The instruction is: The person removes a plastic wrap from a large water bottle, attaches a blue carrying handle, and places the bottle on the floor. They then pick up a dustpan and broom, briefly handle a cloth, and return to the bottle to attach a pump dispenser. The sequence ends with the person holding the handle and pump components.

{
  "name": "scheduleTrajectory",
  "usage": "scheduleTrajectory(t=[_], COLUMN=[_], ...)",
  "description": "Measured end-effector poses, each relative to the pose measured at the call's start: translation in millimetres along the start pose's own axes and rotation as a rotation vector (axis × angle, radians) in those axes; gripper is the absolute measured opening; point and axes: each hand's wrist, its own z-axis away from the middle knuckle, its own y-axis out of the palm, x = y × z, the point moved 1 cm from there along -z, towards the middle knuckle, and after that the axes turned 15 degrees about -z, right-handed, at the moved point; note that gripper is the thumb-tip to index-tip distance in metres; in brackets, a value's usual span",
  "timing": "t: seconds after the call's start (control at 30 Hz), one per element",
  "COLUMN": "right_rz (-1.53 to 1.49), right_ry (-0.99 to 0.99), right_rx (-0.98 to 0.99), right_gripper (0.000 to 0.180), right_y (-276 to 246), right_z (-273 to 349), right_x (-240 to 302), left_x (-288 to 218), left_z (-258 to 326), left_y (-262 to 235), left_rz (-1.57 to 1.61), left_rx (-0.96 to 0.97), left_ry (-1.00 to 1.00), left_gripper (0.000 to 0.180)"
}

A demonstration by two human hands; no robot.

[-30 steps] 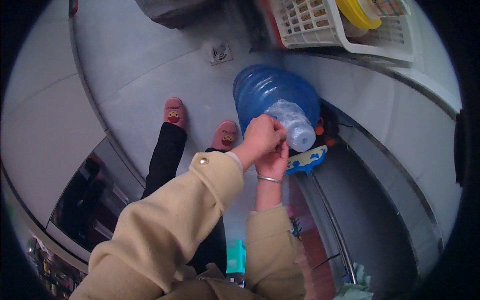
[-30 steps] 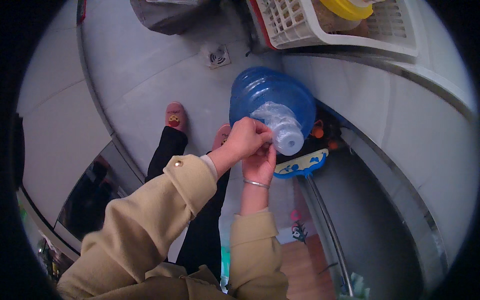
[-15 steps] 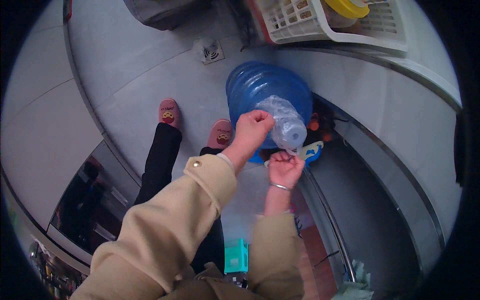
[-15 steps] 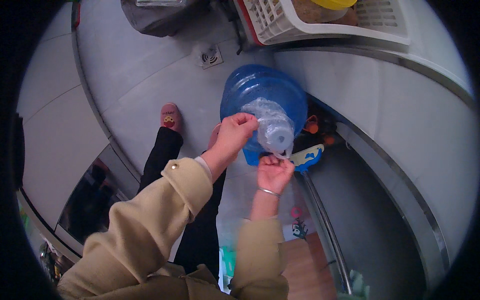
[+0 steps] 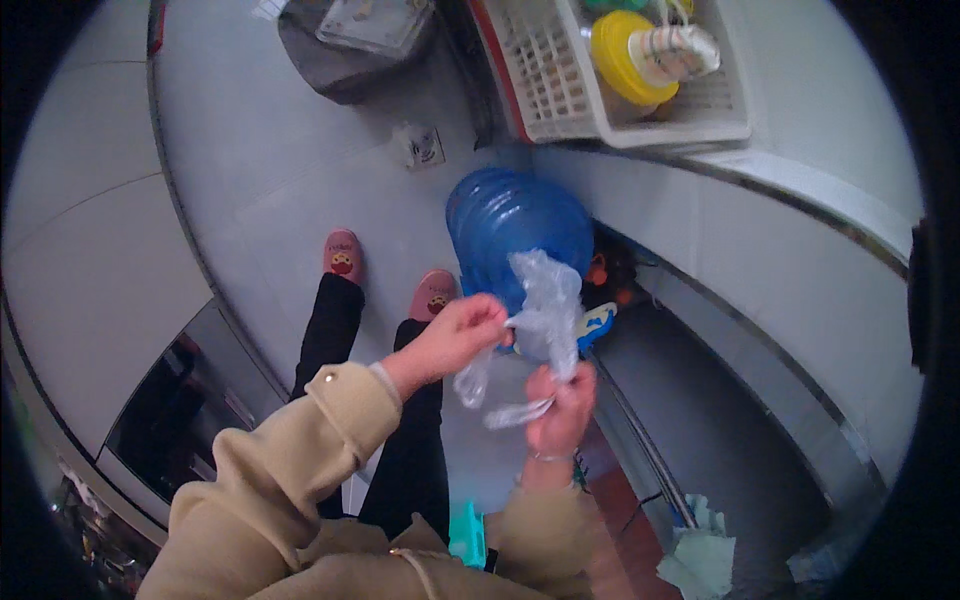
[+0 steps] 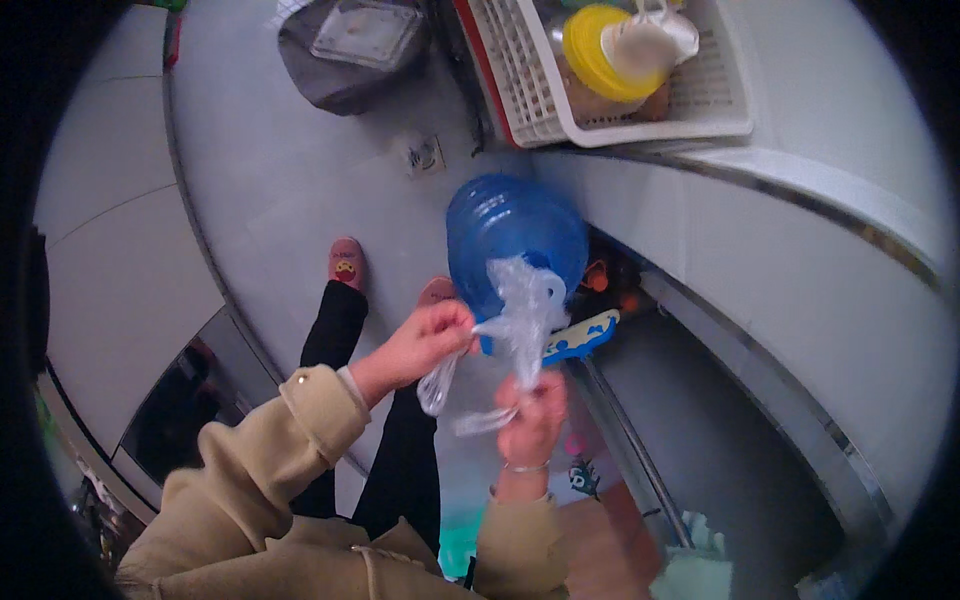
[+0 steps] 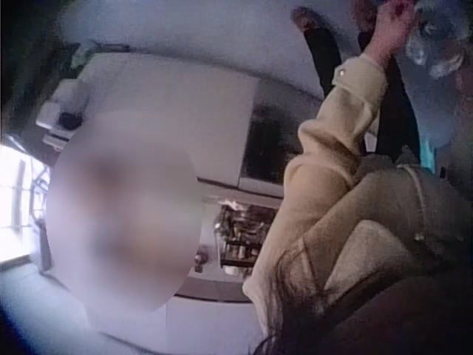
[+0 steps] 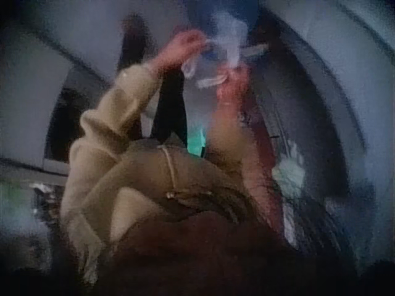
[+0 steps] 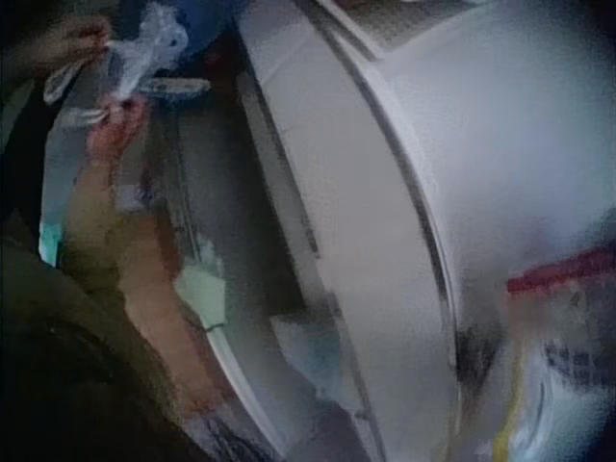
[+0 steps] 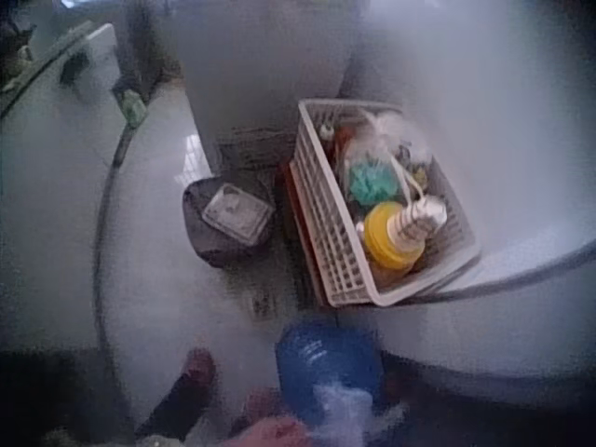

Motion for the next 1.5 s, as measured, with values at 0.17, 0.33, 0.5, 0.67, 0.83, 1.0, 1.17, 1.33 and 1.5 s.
scheduleTrajectory(t=[0.17, 0.33, 0.5, 0.67, 0.83, 1.0, 1.17, 1.33, 1.5], right_rz=[0.429, 0.881, 0.997, 0.779, 0.586, 0.046, 0.165, 0.147, 0.352], right_ry=[0.077, -0.084, -0.040, 0.388, 0.136, 0.976, 0.920, 1.089, 1.181], right_rx=[0.287, 0.670, 0.837, 0.762, 1.265, 0.882, 0.898, 1.035, 0.888], right_gripper=[0.010, 0.010, 0.015, 0.038, 0.037, 0.024, 0.039, 0.045, 0.047], right_y=[35, 101, 149, 186, 209, 234, 257, 252, 213], right_z=[70, 125, 153, 156, 188, 246, 303, 385, 530], right_x=[-17, -31, -39, -29, -56, -81, -103, -163, -266], left_x=[-1, -30, -72, -87, -64, -48, -31, 38, 150], left_z=[90, 177, 250, 307, 346, 411, 493, 587, 736], left_y=[-25, -44, -63, -42, 21, 59, 70, 67, 84], left_rz=[-0.101, 0.427, 0.036, -0.251, -0.326, -0.118, -0.268, -0.521, -0.448], left_rx=[0.040, 0.187, -0.069, -0.410, -0.933, -1.178, -1.185, -1.485, -1.689], left_ry=[-0.197, -0.318, -0.019, 0.227, 0.437, 0.543, 0.517, 0.619, 0.604], left_gripper=[0.013, 0.055, 0.035, 0.030, 0.026, 0.032, 0.027, 0.015, 0.011])
